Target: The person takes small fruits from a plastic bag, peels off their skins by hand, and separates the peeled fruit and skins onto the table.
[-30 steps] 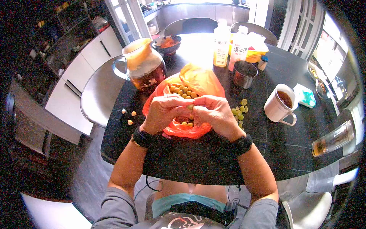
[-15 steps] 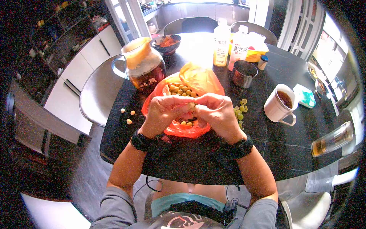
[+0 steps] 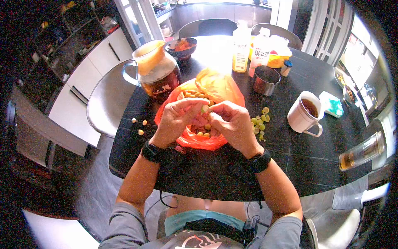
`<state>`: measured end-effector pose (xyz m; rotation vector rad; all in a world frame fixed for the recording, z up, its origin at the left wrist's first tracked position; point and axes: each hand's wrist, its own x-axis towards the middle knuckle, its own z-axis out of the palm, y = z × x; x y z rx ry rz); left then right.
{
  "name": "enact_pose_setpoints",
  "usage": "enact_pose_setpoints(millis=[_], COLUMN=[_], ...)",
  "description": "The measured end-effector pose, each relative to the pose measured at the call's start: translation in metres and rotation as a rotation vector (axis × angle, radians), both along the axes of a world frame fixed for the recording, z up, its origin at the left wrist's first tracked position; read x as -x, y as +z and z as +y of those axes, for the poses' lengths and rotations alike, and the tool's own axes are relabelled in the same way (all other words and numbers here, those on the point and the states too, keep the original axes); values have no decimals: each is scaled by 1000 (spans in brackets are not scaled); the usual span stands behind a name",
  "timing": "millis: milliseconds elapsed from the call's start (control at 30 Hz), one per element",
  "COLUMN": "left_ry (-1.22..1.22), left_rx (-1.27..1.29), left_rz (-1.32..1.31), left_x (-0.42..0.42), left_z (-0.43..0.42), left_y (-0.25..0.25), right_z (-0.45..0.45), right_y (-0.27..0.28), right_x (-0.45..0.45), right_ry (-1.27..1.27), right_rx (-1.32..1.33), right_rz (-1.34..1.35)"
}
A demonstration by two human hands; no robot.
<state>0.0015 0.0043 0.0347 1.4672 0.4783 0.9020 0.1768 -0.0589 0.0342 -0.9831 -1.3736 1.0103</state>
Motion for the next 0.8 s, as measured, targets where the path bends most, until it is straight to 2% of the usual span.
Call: enact_pose_setpoints(millis=[133,200,233,300,333,433,533,600,633,700,800], left_ry=[-9,-7,-7,-20,-20,-15,-24,20,18,63,112], left_rx=[-14,-114,-114,-15,-15,-113,1,-194,-194,-343,-430], left_rz=[4,63,63,10,10,26,27,6,6,167,142], left_x=[1,1,1,3,3,4,3,0,0,0,-3], left_z=[1,-1,-1,-1,0,2,-2,-2,-2,-2,0], left_y=[-3,-1,-1,0,-1,-1,3,1,1,1,-3], right_z=[1,4,4,6,8,8,7,8,9,9,9], right_y=[0,-2,-1,4,1,0,-4,-6,-7,-7,-9], right_x=[0,-3,-5,-8,-11,-11,-4,-5,-6,-9,-10], right_ry=[-4,96,95,196,215,186,212,206,201,198,191], right_rx=[-8,76,76,227,247,272,232,223,215,196,161], right_rz=[1,215,216,496,539,443,505,467,428,357,281])
